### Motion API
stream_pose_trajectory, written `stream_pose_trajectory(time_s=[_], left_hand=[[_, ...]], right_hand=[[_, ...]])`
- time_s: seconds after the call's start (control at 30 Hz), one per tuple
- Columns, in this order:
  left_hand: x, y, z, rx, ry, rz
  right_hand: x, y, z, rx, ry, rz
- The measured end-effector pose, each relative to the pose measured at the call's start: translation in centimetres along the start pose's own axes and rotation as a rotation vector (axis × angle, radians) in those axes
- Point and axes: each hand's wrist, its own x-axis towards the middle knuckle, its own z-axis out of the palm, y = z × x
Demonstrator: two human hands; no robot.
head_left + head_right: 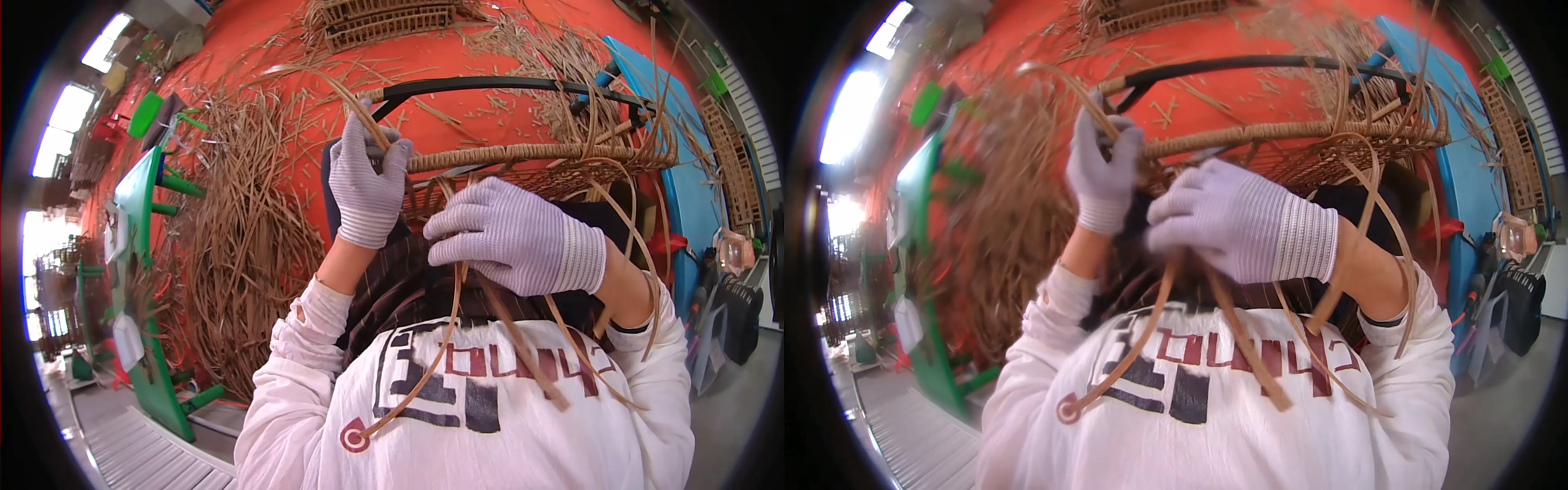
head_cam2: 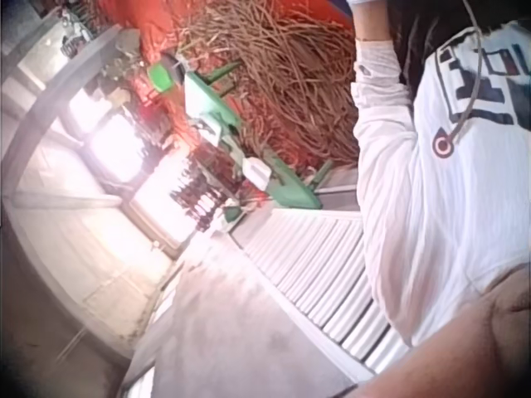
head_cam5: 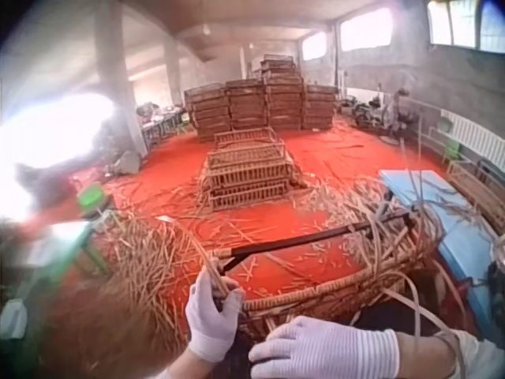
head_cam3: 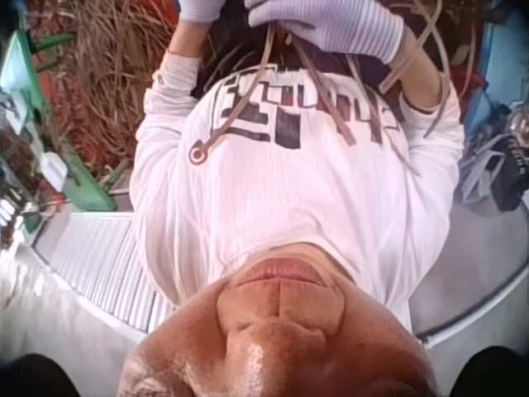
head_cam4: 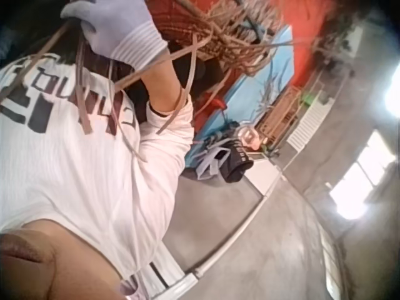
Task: Weaving bamboo strips onto a furniture frame to complete the seat or backrest.
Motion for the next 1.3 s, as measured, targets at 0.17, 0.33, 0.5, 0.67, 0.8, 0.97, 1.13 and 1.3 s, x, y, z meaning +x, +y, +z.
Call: stream_pose_trajectory(time_s=[0.17, 0.33, 0.5, 0.67, 0.8, 0.97, 1.13, 1.3], left_hand=[[0.6, -1.8, 0.2, -0.047, 0.049, -0.044], [0.5, -0.8, 0.0, -0.028, 0.058, -0.056], [0.4, -0.8, 0.3, -0.042, 0.077, -0.06], [0.1, -1.2, 0.3, -0.091, 0.093, -0.072], [-0.1, -1.1, 0.1, 0.012, 0.099, -0.06], [-0.2, -0.7, -0.1, -0.042, 0.065, -0.114], [0.0, -2.5, 0.2, -0.029, 0.103, 0.025], [-0.3, -1.6, -0.3, -0.294, 0.003, -0.148]], right_hand=[[-1.3, 0.4, -0.2, -0.13, 0.002, 0.176], [-0.7, 0.0, -0.5, -0.19, 0.177, 0.175], [0.1, 0.4, -0.4, -0.241, 0.367, 0.259], [0.8, 0.9, 0.5, -0.224, 0.382, 0.256], [0.6, 1.3, 0.9, -0.16, 0.306, 0.301], [1.0, 2.2, 0.2, 0.314, 0.463, 0.401], [1.7, 3.5, -1.9, 0.753, 0.542, 0.606], [1.9, 5.7, -1.8, 0.842, 0.543, 0.578]])
